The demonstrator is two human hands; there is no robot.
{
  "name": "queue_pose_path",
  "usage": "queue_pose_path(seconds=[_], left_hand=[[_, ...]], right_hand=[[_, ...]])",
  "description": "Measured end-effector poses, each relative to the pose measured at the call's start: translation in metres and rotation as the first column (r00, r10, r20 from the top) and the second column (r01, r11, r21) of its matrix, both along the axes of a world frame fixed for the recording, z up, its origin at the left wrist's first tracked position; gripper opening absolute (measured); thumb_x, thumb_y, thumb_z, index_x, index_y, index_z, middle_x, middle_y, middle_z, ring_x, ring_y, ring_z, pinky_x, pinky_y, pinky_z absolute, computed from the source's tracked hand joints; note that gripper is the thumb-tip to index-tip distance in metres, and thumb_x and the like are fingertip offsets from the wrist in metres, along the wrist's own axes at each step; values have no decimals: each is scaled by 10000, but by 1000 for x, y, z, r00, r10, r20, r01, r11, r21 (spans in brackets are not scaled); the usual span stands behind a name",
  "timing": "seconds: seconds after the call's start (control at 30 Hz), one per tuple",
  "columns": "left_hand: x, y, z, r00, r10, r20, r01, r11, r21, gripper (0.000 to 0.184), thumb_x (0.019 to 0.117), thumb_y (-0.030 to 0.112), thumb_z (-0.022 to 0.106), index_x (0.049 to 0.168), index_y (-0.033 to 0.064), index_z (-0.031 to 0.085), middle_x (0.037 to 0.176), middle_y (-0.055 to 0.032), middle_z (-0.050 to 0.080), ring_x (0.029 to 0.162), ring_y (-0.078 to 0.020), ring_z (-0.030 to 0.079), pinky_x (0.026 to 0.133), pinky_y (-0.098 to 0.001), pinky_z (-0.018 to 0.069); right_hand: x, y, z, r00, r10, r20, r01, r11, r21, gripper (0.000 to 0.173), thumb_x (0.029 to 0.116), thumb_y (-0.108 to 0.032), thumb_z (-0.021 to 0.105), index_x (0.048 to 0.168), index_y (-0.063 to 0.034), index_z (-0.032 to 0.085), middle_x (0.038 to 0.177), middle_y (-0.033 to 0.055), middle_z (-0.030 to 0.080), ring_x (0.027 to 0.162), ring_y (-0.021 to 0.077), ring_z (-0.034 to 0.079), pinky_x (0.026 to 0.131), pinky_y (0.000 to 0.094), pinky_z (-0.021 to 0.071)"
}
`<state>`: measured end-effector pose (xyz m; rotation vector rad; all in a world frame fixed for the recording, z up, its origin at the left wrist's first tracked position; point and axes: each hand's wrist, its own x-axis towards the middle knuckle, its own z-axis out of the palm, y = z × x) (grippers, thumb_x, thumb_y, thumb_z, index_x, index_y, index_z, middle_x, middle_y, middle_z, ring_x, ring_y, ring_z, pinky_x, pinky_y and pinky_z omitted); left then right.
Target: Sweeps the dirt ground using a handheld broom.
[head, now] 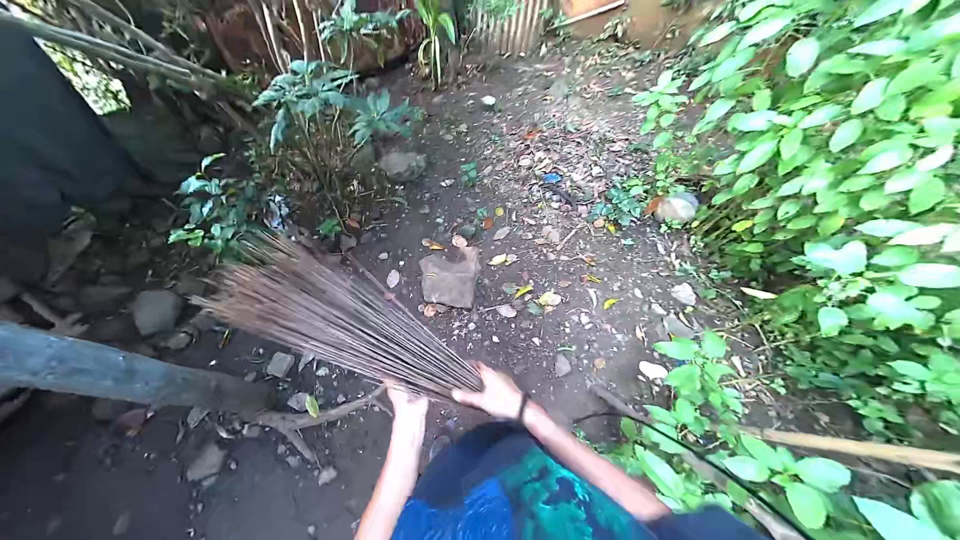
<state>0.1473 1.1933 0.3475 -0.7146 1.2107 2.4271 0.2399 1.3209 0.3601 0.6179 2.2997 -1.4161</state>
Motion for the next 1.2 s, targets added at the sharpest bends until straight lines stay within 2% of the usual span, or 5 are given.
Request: queue_pose_path(seconds=[0.37,0.5,0.8,0.97,1.2], left_hand=[[54,30,51,970,-33,-240,32,999,-11,629,1076,590,95,1532,193,269,1425,-39,499,1264,-127,545,1018,-384,506],[81,45,50,969,5,-245,-9,1000,-16,620,1075,586,83,1483,188,327,1335,-15,564,1204,-105,590,967,-375,541],[56,19,21,979,96,-177,-100,995,-14,681,1038,666,90,1519,235,304,1408,-10,540,1246,-127,574,983,-415,534],[44,0,16,984,152,-92,-157,987,-44,701,1033,677,86,1538,234,287,1413,-30,528,1219,-123,574,949,-414,536],[12,-34,-13,998,21,60,-10,984,-180,694,1059,634,104,1543,161,258,1417,-78,492,1190,-139,567,940,-374,523]], right_hand=[[-86,76,52,999,-51,13,45,962,270,612,1117,-447,317,1319,48,615,1386,249,598,1339,368,551,1112,561,415],[-88,115,20,979,-193,68,178,967,183,587,1112,-422,369,1320,75,604,1442,255,553,1389,347,506,1155,512,378],[-20,138,16,883,466,-62,-464,885,43,500,1098,-283,485,1468,53,481,1430,296,546,1362,402,515,1176,542,346],[12,120,-3,850,513,122,-522,852,51,1211,752,-235,925,1642,-66,121,1452,316,513,1324,476,524,1107,662,385],[6,75,-29,869,429,247,-405,903,-144,674,850,-180,836,1382,87,519,1293,318,602,1242,422,576,1077,598,411]])
